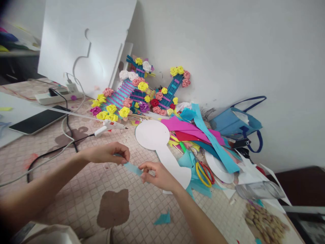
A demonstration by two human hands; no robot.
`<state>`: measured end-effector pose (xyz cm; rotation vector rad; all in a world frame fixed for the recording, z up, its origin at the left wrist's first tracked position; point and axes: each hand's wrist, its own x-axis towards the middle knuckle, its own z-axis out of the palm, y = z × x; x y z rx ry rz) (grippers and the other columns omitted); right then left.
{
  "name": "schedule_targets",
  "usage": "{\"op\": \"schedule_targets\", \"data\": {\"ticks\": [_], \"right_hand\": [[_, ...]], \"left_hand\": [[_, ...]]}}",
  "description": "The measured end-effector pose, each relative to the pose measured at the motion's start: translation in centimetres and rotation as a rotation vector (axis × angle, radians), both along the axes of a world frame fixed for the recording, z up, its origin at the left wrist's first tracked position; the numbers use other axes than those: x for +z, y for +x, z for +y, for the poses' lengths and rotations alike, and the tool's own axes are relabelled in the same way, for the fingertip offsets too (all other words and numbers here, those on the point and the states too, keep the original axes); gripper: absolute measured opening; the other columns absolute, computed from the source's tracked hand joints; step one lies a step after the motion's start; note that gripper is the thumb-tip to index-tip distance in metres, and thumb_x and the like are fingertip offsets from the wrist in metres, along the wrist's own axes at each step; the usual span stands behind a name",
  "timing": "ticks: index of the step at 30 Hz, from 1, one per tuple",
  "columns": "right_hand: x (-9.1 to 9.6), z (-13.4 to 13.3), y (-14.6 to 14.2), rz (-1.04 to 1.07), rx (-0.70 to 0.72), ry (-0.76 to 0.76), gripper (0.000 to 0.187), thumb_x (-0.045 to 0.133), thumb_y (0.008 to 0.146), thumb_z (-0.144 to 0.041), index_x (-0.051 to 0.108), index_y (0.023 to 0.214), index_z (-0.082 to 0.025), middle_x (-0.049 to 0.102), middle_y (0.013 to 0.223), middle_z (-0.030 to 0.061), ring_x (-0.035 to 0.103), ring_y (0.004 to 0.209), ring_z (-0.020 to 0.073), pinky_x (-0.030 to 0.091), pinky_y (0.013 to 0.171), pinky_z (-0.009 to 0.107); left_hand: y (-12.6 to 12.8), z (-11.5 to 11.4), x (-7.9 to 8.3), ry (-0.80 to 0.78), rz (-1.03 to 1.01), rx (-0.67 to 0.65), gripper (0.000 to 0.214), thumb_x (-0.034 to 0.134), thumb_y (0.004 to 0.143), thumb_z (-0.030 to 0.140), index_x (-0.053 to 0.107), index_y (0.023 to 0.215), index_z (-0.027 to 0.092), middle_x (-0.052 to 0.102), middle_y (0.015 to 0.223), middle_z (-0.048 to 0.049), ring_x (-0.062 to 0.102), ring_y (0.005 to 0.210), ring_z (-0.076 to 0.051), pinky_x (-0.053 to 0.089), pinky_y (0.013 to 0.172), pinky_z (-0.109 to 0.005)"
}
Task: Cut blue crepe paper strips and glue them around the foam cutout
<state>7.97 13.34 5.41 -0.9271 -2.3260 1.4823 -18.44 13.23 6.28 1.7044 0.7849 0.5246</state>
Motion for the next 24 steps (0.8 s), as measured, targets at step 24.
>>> {"op": "schedule_targets", "data": {"ticks": [24], "right_hand": [[9.4,-4.8,14.7,-0.043,-0.138,-0.218,0.06,0.062,0.072,-0.065,0.058,0.122,-0.034,0.067,0.091,0.0102,0.063,0.053,0.0163,0.051,0.042,0.026]], "left_hand": [[-3.7,2.2,-2.6,-0.041,0.138,0.184,0.031,0.063,0.077,0.045,0.063,0.083,0.014,0.057,0.065,0.0012,0.049,0.057,-0.008,0.04,0.053,-0.018]]}}
